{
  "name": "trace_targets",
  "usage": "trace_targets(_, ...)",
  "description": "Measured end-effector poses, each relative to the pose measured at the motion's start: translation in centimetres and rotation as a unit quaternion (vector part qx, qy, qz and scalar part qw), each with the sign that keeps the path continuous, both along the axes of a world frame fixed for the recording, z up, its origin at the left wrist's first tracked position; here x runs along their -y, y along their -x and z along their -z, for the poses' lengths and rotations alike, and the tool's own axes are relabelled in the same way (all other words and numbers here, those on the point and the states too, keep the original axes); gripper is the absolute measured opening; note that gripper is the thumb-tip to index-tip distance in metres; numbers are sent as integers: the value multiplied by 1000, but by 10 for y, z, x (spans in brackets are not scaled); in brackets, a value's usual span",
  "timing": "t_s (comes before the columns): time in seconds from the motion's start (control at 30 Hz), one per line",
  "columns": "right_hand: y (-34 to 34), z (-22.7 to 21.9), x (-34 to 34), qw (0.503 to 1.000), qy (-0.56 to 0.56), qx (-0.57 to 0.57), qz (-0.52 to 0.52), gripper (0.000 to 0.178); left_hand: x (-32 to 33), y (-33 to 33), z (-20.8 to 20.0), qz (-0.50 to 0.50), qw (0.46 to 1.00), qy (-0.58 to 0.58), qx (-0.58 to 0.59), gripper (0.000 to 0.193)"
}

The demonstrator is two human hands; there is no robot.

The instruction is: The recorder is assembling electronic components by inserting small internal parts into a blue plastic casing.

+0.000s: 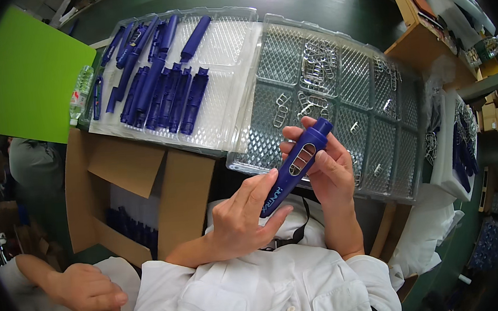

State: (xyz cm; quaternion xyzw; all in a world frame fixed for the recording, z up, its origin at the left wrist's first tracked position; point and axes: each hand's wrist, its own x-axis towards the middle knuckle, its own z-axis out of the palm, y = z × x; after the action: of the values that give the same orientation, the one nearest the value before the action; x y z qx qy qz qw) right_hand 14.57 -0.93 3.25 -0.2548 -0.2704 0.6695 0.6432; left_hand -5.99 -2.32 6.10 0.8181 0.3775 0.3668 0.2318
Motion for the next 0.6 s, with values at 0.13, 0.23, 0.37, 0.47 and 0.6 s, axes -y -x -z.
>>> trace_targets(0.13, 4, -16, -11, 1000, 6, 26, -5, 62, -7, 4, -9, -27, 999, -24, -38, 66)
trace_targets(0.23, 3, -19, -18, 998, 11, 56, 6, 58, -17, 5, -11, -29, 997, -43, -49, 62)
trace_targets(0.37, 1, -16, -25, 998, 58, 26, -11, 51, -20, 4, -13, -49, 995, -54, -74, 63)
trace_targets(0.47, -6, 9, -22, 995, 86, 25, 41, 39, -28, 2, -8, -54, 989, -89, -102, 65)
trace_targets(0.6, -21, 19, -11, 997, 58, 10, 47, 36, -33, -5, -7, -35, 987, -95, -125, 63)
